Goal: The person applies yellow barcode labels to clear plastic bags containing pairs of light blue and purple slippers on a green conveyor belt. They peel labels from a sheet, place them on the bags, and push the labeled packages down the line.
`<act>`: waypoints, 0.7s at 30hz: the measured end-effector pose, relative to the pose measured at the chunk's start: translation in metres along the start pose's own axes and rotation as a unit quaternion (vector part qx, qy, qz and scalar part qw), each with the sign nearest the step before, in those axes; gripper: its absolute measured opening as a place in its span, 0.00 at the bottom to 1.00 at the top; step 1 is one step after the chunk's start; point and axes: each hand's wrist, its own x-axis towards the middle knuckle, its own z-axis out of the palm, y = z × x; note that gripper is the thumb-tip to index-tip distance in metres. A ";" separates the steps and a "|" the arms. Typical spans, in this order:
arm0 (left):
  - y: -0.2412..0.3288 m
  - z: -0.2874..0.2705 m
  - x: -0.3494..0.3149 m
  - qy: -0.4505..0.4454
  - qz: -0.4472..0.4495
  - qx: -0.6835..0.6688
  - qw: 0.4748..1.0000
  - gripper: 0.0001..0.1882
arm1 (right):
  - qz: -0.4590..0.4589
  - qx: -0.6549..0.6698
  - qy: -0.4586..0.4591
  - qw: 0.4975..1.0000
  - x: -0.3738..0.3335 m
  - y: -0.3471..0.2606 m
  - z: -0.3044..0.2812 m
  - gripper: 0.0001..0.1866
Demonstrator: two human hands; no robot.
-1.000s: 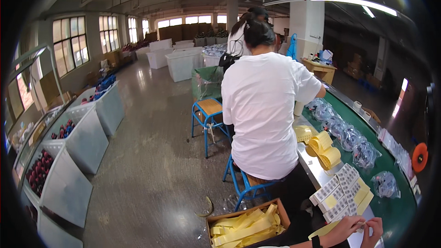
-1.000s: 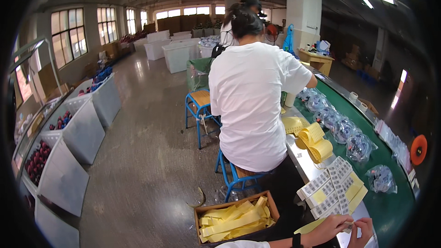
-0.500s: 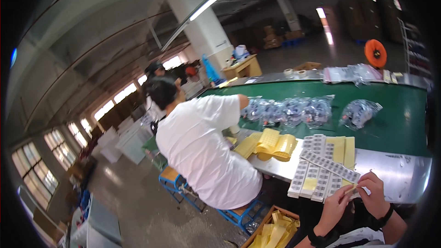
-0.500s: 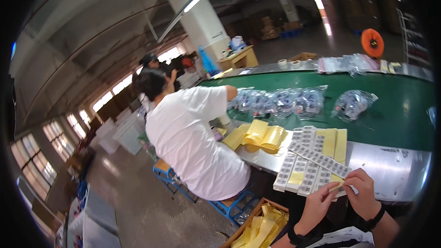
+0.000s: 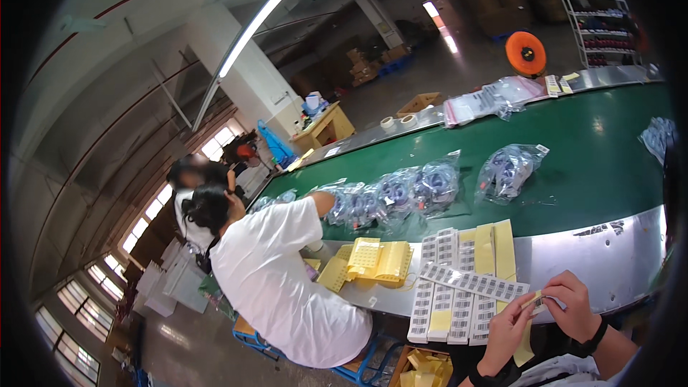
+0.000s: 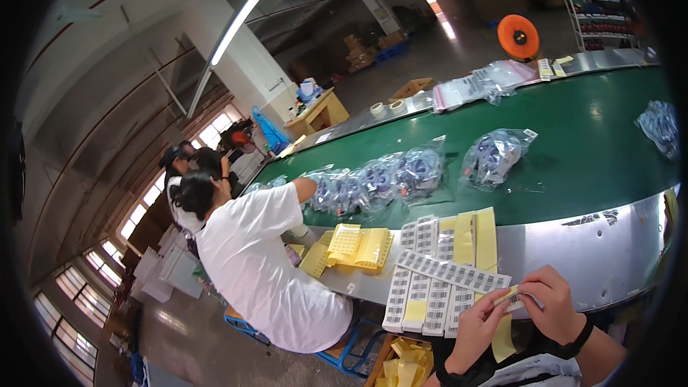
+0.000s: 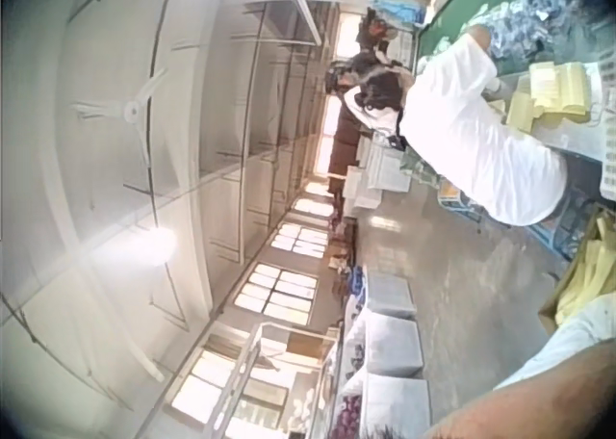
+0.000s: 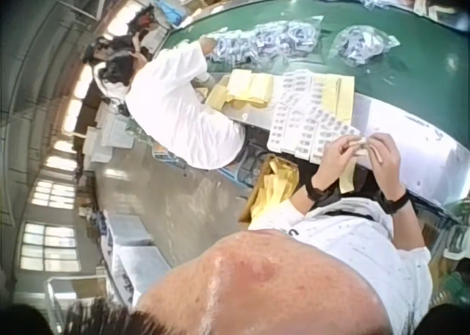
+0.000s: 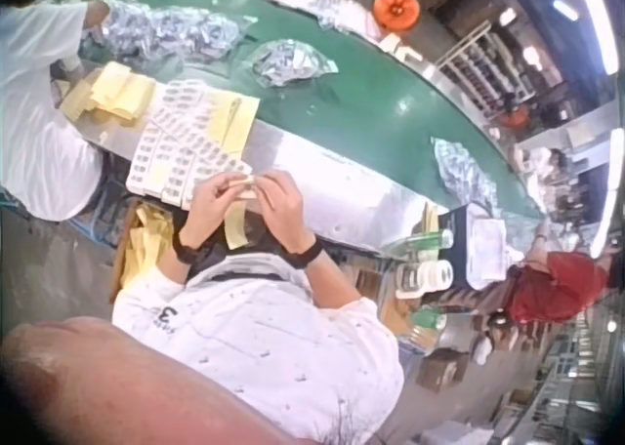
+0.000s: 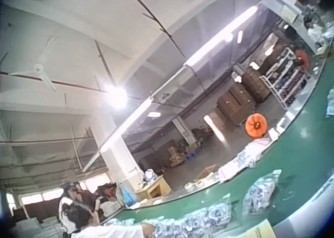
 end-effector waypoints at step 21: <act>0.015 -0.016 0.014 0.086 0.149 0.015 0.985 0.09 | 0.038 -0.052 -0.056 0.996 0.016 -0.002 0.017 0.07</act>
